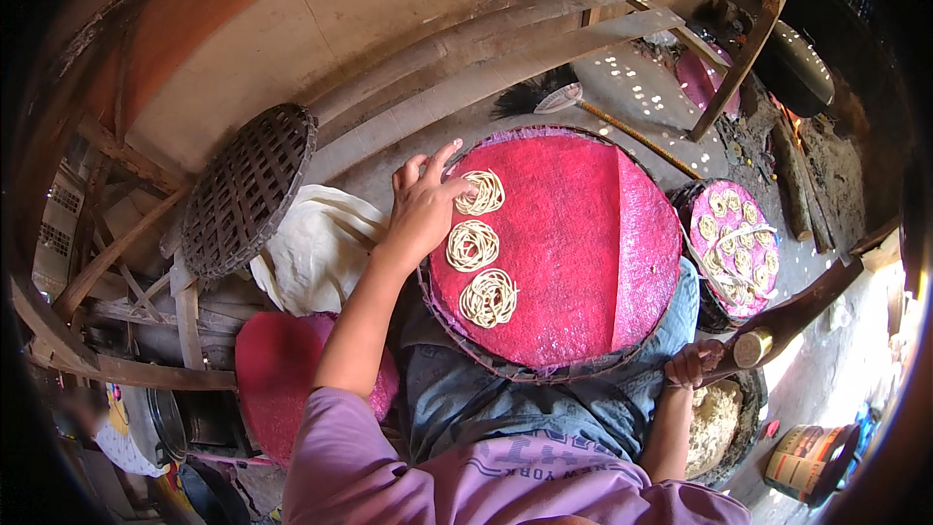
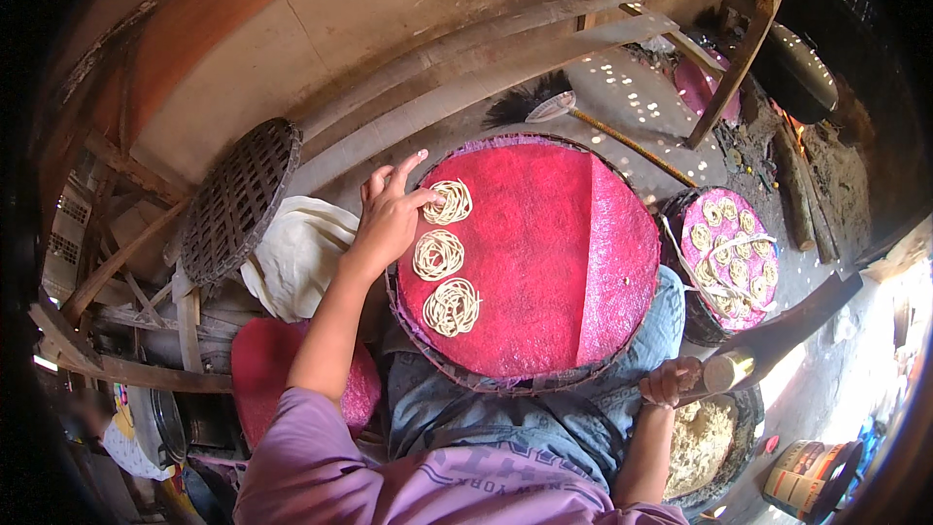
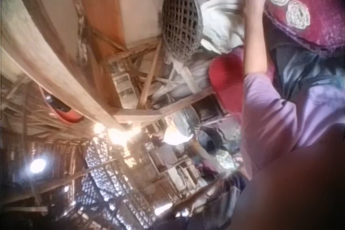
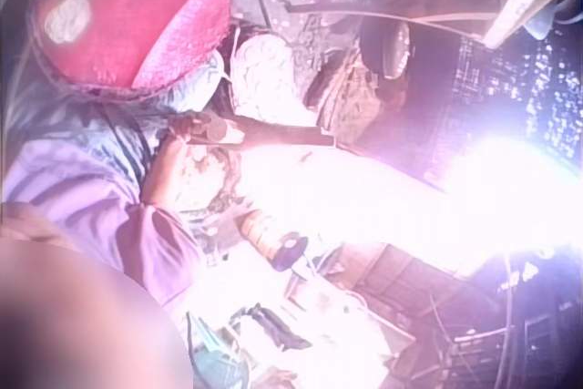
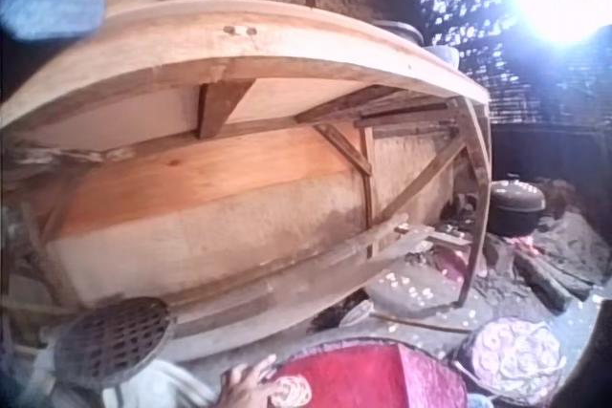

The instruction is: The person scoops dough from a bowl and extrudes it through a handheld press onto a woven tray, forming spiral noodles. They repeat this process, filling the tray with multiple noodle spirals.

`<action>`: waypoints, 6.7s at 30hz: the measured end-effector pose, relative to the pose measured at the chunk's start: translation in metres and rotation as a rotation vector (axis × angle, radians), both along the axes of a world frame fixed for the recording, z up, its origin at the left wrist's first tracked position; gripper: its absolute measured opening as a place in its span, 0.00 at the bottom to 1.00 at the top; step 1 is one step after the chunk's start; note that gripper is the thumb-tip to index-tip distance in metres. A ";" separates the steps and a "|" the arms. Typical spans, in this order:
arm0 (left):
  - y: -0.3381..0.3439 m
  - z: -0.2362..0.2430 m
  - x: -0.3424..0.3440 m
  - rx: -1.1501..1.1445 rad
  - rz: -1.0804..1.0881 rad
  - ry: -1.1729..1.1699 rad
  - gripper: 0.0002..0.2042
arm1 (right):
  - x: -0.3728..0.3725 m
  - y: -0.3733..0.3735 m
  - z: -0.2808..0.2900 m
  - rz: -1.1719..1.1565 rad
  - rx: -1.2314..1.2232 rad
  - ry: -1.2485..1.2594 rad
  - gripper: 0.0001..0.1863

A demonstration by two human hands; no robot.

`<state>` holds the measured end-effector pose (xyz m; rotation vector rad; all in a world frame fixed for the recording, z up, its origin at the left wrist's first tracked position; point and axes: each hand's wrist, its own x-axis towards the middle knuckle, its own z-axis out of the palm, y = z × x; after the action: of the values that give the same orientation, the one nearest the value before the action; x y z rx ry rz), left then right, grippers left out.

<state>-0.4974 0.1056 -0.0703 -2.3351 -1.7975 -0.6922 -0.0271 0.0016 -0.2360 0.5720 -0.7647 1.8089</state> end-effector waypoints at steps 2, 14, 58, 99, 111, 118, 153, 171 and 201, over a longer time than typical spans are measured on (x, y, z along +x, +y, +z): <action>0.002 0.000 0.002 -0.012 0.005 0.014 0.13 | 0.000 0.001 -0.003 -0.008 -0.046 0.003 0.29; 0.006 0.004 0.004 -0.003 0.034 0.073 0.11 | -0.006 0.003 0.013 -0.055 -0.073 -0.064 0.31; 0.011 0.015 -0.003 0.035 0.008 -0.044 0.16 | 0.001 0.004 -0.007 -0.092 -0.121 -0.148 0.27; 0.208 0.054 -0.012 -0.231 -1.276 -2.394 0.36 | -0.197 0.231 0.327 -0.231 0.333 -2.108 0.38; 0.217 0.029 0.022 -0.350 -1.336 -2.345 0.29 | -0.156 0.231 0.286 -0.248 0.199 -2.012 0.39; 0.179 0.018 0.030 -0.597 -0.037 -1.264 0.37 | -0.136 0.230 0.249 -0.237 0.124 -1.765 0.32; 0.137 -0.036 0.031 -0.438 -0.030 -0.304 0.32 | -0.119 0.227 0.230 -0.493 0.156 -1.694 0.30; 0.118 0.075 0.024 -0.232 -1.126 -2.327 0.27 | -0.139 0.169 0.287 0.165 -0.007 -1.767 0.35; 0.119 0.024 0.032 -0.146 -1.185 -2.520 0.23 | -0.155 0.141 0.300 -0.468 0.240 -2.189 0.37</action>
<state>-0.4649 0.2250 -0.0461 0.4151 -0.3531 1.6312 -0.1821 0.1423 0.0638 -1.7200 -2.1519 1.2269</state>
